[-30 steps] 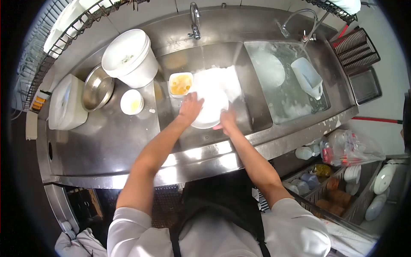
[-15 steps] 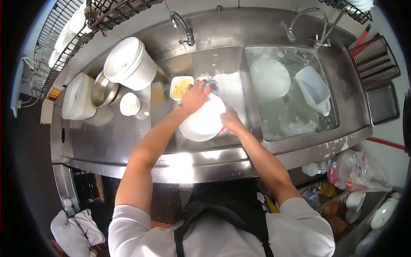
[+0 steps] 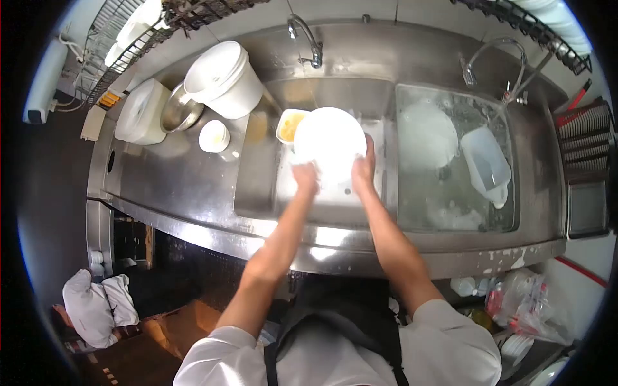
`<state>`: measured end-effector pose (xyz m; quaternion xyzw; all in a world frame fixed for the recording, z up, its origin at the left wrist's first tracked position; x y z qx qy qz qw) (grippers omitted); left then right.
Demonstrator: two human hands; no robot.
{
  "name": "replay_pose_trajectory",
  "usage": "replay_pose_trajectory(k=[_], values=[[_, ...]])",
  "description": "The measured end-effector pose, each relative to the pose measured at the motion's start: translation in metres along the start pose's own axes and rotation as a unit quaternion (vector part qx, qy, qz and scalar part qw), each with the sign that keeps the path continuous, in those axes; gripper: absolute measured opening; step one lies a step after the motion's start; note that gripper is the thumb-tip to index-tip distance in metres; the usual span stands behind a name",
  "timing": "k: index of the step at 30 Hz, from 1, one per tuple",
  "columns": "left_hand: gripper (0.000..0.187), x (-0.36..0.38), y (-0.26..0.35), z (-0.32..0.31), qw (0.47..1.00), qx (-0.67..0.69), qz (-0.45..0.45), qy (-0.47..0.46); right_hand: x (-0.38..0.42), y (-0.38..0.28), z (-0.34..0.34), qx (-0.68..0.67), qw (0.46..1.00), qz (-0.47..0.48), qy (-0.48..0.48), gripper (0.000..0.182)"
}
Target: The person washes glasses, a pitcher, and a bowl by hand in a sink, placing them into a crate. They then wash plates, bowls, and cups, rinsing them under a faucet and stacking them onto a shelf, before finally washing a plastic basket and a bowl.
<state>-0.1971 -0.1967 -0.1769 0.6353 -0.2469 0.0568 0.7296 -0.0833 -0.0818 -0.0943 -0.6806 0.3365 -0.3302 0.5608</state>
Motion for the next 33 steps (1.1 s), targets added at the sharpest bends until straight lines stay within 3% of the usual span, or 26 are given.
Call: replay_pose_trajectory(k=[1,3,5,6,7,8,9,10,11,12,13,15,16,18,21,23,25,26,27,28,29,31,33], values=[[0.032,0.018,-0.003,-0.015,0.981,0.180,0.036,0.070,0.007,0.003,-0.008,-0.048,0.998,-0.016,0.031,0.059],[0.039,0.015,0.026,0.016,0.995,0.005,0.002,-0.105,0.021,0.021,-0.012,-0.143,0.983,-0.050,0.104,0.057],[0.047,-0.003,0.055,0.050,0.945,-0.170,-0.035,-0.278,0.004,0.027,0.011,-0.083,0.996,-0.023,-0.019,0.061],[0.046,-0.008,0.048,0.047,0.956,-0.182,-0.043,-0.228,-0.009,0.017,0.010,-0.040,0.997,-0.009,-0.059,0.063],[0.045,-0.010,0.026,0.030,0.984,-0.142,-0.051,-0.092,-0.011,0.010,0.009,0.001,0.995,0.003,-0.098,0.065],[0.044,0.003,0.008,0.006,0.999,-0.018,-0.036,-0.013,-0.006,0.005,-0.003,-0.024,0.997,0.059,-0.051,0.065],[0.044,0.015,-0.001,-0.008,0.996,0.077,-0.021,0.027,0.000,0.009,-0.016,-0.036,0.998,0.043,0.018,0.062],[0.043,0.023,-0.003,-0.008,0.994,0.104,-0.016,0.020,0.017,0.023,-0.024,-0.045,0.995,0.019,0.091,0.061],[0.042,0.018,0.010,0.004,0.998,0.039,-0.029,-0.050,0.023,0.030,-0.023,-0.056,0.984,0.000,0.166,0.059],[0.041,0.004,0.032,0.026,0.985,-0.074,-0.068,-0.142,0.029,0.010,-0.009,-0.061,0.987,-0.023,0.147,0.055],[0.041,-0.009,0.051,0.039,0.953,-0.183,-0.106,-0.216,0.026,-0.010,-0.003,-0.025,0.992,0.014,0.123,0.055],[0.052,-0.003,0.049,0.026,0.957,-0.228,-0.119,-0.133,0.017,-0.036,0.007,0.049,0.993,0.074,0.074,0.055],[0.056,0.011,0.020,-0.001,0.985,-0.108,-0.111,-0.069,0.007,-0.026,0.003,0.018,0.991,0.040,0.129,0.055],[0.060,0.025,0.014,-0.031,0.995,0.029,-0.088,-0.033,0.006,-0.025,0.000,0.002,0.985,0.020,0.174,0.054],[0.061,0.064,0.067,-0.036,0.991,0.064,-0.032,-0.114,0.004,-0.008,0.044,-0.020,0.985,-0.056,0.162,0.044],[0.059,0.090,0.144,-0.043,0.957,-0.010,-0.221,-0.190,0.006,-0.008,0.079,-0.102,0.978,-0.148,0.109,0.038],[0.059,0.092,0.168,-0.077,0.899,0.191,-0.045,-0.391,0.009,-0.012,0.113,-0.230,0.934,-0.272,0.030,0.033],[0.059,0.111,0.171,-0.094,0.910,0.072,0.043,-0.405,0.011,-0.019,0.119,-0.191,0.933,-0.305,0.008,0.031],[0.058,0.124,0.159,-0.119,0.902,0.105,0.106,-0.406,0.022,-0.029,0.132,-0.173,0.952,-0.251,0.000,0.030],[0.053,0.102,0.109,-0.152,0.798,0.262,0.212,-0.500,0.023,-0.010,0.150,-0.204,0.952,-0.223,0.038,0.029],[0.040,0.116,0.078,-0.166,0.863,0.214,0.108,-0.446,0.019,0.008,0.173,-0.234,0.950,-0.193,0.076,0.028],[0.041,0.176,0.085,-0.186,0.867,0.208,0.150,-0.427,0.015,-0.013,0.217,-0.213,0.952,-0.170,0.143,0.027],[0.042,0.184,0.062,-0.195,0.901,0.098,0.161,-0.390,0.002,0.002,0.289,-0.195,0.953,-0.192,0.131,0.031]])
Point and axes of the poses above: each hand's wrist, its own x-axis away from the middle knuckle, its own z-axis out of the back of the hand, y = z × x, the point moved 1 cm from there along -x, towards the middle knuckle, and after that the axes turned 3 degrees about -x, right-handed, at the moved point
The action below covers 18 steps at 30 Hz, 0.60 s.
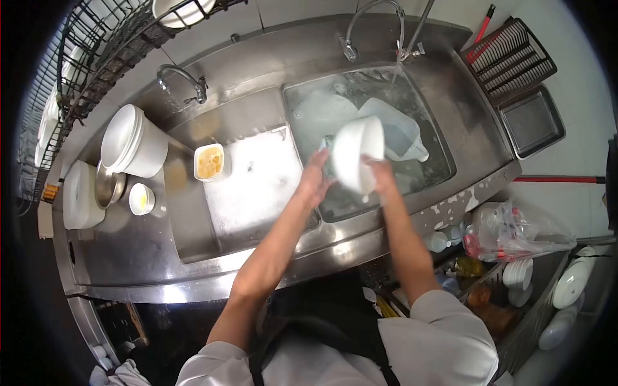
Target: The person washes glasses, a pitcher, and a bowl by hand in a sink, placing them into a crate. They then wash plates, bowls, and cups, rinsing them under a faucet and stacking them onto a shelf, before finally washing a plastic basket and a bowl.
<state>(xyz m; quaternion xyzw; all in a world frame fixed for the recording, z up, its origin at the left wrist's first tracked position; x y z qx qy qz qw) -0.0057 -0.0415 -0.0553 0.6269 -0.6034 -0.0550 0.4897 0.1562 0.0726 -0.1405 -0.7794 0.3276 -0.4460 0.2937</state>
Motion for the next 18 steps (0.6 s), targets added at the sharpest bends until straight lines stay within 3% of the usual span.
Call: replay_pose_trajectory(k=[2,4,6,10,15,18], values=[[0.041,0.013,0.007,-0.009,0.998,-0.030,0.034,-0.049,-0.043,-0.003,0.077,0.029,0.999,0.014,-0.003,0.030],[0.040,0.025,0.009,-0.009,0.993,-0.057,0.049,-0.086,-0.103,0.017,0.158,-0.031,0.999,0.010,0.009,0.033],[0.040,0.027,0.014,0.001,0.990,-0.082,0.035,-0.111,-0.082,-0.017,0.141,0.126,0.978,-0.025,0.166,0.036],[0.040,0.054,0.034,0.055,0.986,-0.159,-0.012,-0.053,-0.131,-0.008,0.213,0.319,0.928,0.013,0.192,0.043],[0.040,0.101,0.050,0.152,0.975,-0.182,0.003,0.128,-0.144,-0.019,0.206,0.429,0.879,0.014,0.209,0.043],[0.040,0.122,0.036,0.213,0.963,-0.155,-0.052,0.217,-0.156,-0.019,0.194,0.503,0.838,0.015,0.211,0.042]])
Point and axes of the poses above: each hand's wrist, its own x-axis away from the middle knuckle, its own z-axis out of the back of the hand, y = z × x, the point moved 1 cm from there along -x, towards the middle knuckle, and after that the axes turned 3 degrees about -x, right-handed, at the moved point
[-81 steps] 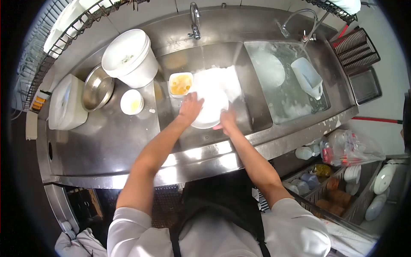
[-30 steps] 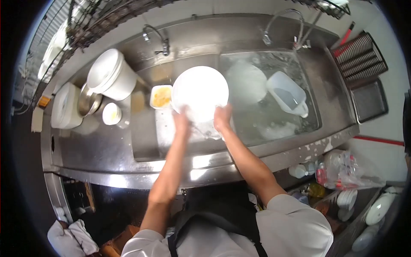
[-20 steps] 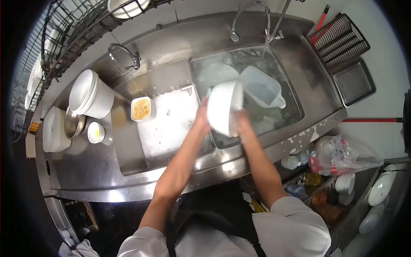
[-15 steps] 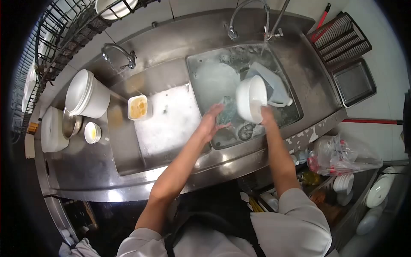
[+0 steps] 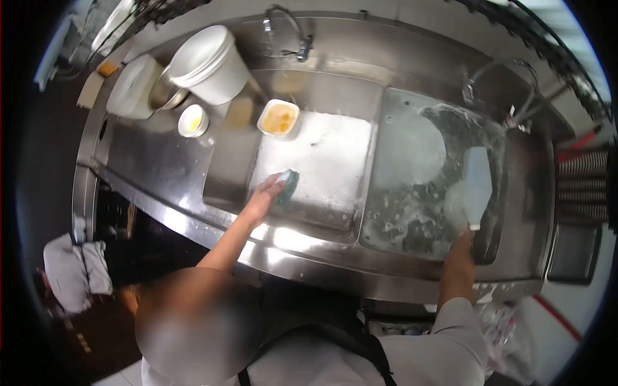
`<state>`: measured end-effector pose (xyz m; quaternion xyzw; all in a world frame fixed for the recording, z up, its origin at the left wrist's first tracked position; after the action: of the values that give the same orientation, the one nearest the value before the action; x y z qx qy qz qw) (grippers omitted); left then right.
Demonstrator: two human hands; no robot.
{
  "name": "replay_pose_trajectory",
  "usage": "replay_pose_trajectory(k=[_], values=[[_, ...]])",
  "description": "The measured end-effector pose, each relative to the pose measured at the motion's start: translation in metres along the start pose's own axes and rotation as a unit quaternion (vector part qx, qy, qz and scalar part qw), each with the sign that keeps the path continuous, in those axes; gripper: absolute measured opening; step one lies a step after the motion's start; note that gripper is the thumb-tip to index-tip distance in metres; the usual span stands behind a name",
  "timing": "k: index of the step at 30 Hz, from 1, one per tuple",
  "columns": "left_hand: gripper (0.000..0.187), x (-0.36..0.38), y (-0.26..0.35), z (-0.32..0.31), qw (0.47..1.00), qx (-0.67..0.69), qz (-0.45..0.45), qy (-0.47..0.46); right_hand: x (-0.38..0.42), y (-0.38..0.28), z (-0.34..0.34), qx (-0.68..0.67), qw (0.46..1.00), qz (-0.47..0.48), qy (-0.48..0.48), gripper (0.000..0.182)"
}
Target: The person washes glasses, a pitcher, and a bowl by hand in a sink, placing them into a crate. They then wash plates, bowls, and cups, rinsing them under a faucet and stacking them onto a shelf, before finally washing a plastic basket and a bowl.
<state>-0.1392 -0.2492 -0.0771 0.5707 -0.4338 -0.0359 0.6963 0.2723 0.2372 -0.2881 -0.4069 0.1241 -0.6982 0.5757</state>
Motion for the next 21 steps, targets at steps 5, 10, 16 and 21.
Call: replay_pose_trajectory(k=[5,10,16,21], values=[[0.045,0.031,-0.005,0.053,0.996,-0.038,-0.030,0.075,0.012,-0.019,-0.024,0.299,0.951,0.071,-0.029,0.042],[0.047,0.053,-0.010,0.112,0.983,-0.023,-0.043,0.178,0.048,-0.034,-0.045,0.693,0.681,0.221,-0.081,0.041],[0.045,0.062,0.011,0.164,0.966,0.068,-0.079,0.238,0.112,-0.082,-0.035,0.776,0.548,0.303,-0.077,0.041],[0.041,0.021,0.076,0.226,0.920,-0.067,-0.241,0.302,0.065,-0.040,-0.042,0.788,0.473,0.394,0.033,0.034]])
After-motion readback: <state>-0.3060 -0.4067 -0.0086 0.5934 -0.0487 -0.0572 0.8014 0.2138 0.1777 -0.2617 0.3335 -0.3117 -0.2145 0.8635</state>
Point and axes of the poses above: each hand's wrist, its own x-axis away from the middle knuckle, its own z-axis out of the back of the hand, y = z × x, the point moved 1 cm from there along -x, towards the middle knuckle, and after that the axes turned 3 degrees about -x, right-handed, at the moved point
